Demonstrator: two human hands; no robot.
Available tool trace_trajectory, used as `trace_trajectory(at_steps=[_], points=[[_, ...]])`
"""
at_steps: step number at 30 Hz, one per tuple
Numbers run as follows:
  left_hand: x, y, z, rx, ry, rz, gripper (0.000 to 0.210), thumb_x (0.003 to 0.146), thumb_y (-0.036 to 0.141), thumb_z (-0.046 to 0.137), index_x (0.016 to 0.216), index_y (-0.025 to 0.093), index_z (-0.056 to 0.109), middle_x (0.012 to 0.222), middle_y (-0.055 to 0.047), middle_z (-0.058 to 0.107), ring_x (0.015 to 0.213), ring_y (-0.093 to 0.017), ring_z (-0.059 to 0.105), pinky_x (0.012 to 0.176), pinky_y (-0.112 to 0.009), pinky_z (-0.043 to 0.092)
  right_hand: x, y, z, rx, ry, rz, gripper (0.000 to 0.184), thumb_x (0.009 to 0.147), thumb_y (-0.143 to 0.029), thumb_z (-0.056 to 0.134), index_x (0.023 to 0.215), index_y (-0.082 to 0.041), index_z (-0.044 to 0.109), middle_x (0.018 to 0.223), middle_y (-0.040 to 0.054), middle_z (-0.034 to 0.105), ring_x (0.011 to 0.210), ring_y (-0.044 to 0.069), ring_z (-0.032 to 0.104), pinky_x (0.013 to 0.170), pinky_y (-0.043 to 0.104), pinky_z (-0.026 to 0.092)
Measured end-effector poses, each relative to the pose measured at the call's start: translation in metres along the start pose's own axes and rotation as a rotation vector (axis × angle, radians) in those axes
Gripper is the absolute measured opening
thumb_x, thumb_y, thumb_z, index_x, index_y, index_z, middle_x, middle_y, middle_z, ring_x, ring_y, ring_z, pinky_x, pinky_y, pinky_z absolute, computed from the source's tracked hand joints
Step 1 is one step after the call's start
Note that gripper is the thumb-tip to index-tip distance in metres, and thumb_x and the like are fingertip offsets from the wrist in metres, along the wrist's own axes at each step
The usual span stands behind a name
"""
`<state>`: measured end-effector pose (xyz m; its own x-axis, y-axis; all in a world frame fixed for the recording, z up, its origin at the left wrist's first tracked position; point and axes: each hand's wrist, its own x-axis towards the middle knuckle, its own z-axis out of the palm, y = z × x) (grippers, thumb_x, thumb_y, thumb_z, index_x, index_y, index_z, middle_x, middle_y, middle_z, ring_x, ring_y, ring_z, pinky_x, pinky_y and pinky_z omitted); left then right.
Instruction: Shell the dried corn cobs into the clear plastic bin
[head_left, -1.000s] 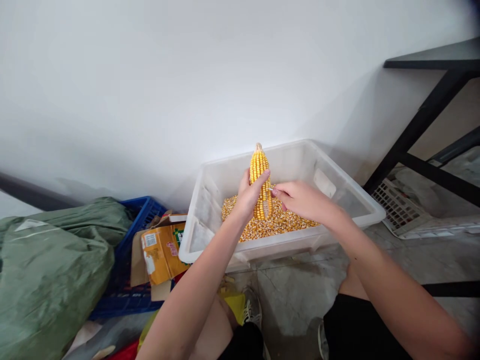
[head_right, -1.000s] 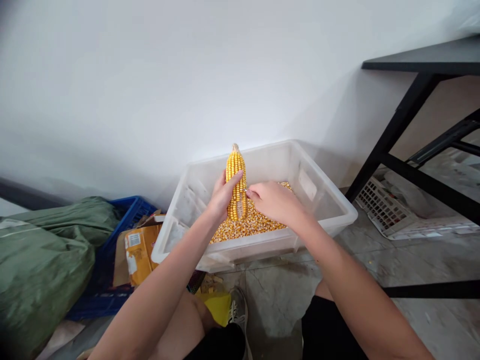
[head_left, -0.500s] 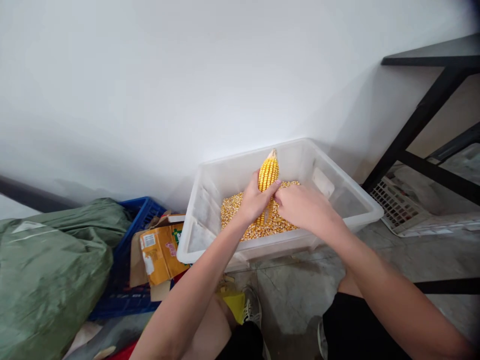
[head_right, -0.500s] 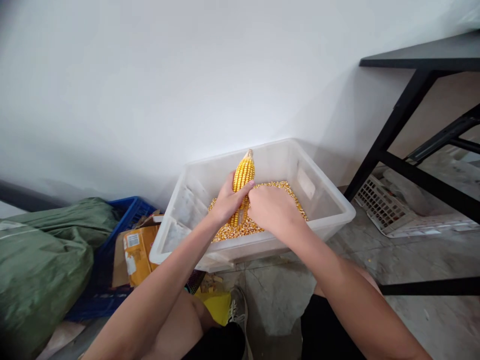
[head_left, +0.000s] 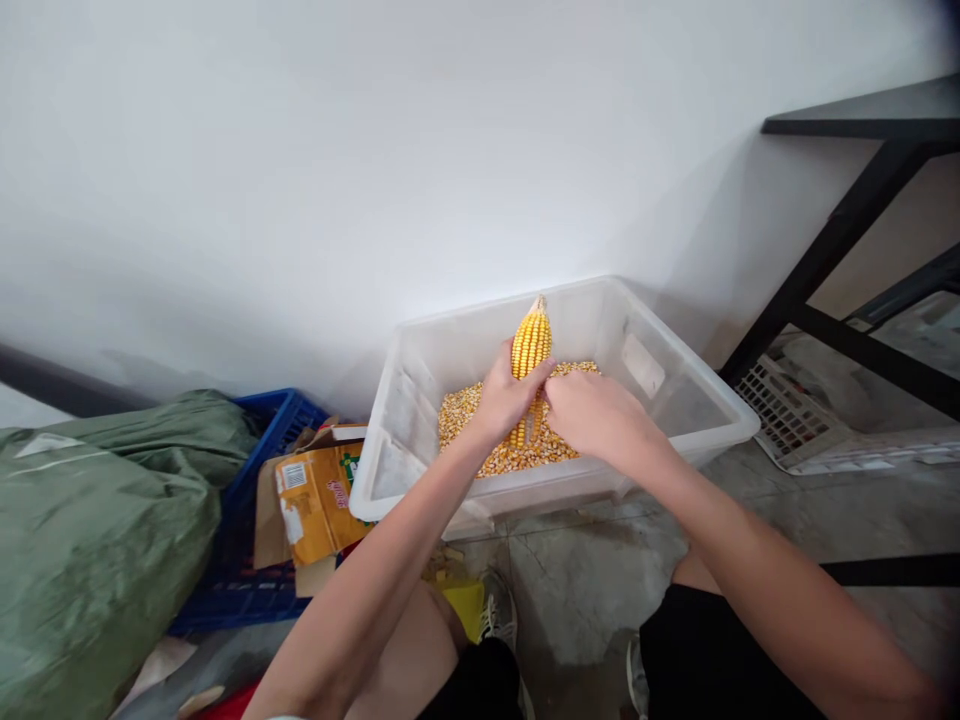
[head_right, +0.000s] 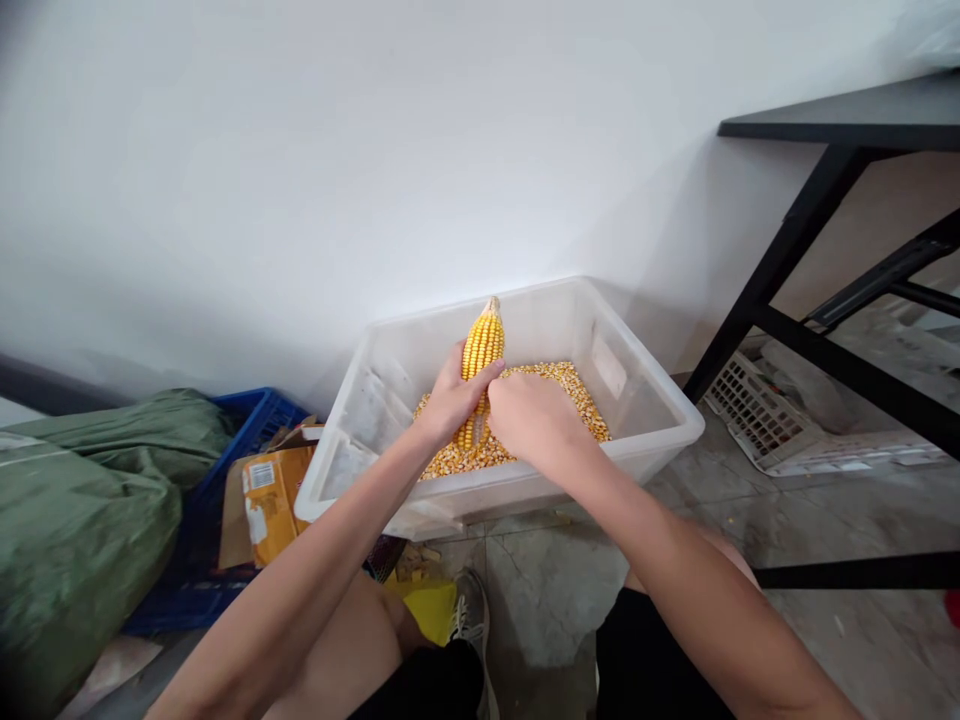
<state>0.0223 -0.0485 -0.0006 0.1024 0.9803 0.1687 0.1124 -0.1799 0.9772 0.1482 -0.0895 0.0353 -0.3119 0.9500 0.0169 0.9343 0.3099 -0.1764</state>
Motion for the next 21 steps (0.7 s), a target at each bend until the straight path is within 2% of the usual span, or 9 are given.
trace_trajectory(at_steps=[8, 13, 21], points=[[0.004, -0.002, -0.003, 0.001, -0.049, -0.082, 0.052, 0.069, 0.036, 0.075, 0.114, 0.02, 0.055, 0.099, -0.006, 0.065, 0.087, -0.02, 0.06, 0.075, -0.031, 0.048, 0.006, 0.019, 0.011, 0.082, 0.001, -0.117, 0.032, 0.094, -0.023, 0.037, 0.09, -0.015, 0.068, 0.091, 0.0152, 0.069, 0.076, 0.024, 0.064, 0.06, 0.031, 0.035], [0.007, -0.002, -0.002, -0.014, -0.056, -0.168, 0.049, 0.065, 0.036, 0.078, 0.106, 0.018, 0.057, 0.095, -0.006, 0.064, 0.082, -0.019, 0.059, 0.069, -0.03, 0.048, 0.005, 0.02, 0.014, 0.133, 0.008, -0.093, 0.034, 0.095, -0.024, 0.035, 0.086, -0.017, 0.067, 0.088, 0.0116, 0.07, 0.071, 0.02, 0.062, 0.056, 0.029, 0.029], [0.007, -0.002, -0.005, -0.074, -0.081, -0.226, 0.052, 0.065, 0.026, 0.076, 0.112, 0.019, 0.055, 0.082, -0.003, 0.063, 0.072, -0.017, 0.057, 0.062, -0.028, 0.047, 0.005, 0.02, 0.02, 0.225, -0.002, -0.047, 0.033, 0.096, -0.028, 0.037, 0.081, -0.018, 0.065, 0.084, 0.0071, 0.069, 0.066, 0.015, 0.058, 0.055, 0.026, 0.026]])
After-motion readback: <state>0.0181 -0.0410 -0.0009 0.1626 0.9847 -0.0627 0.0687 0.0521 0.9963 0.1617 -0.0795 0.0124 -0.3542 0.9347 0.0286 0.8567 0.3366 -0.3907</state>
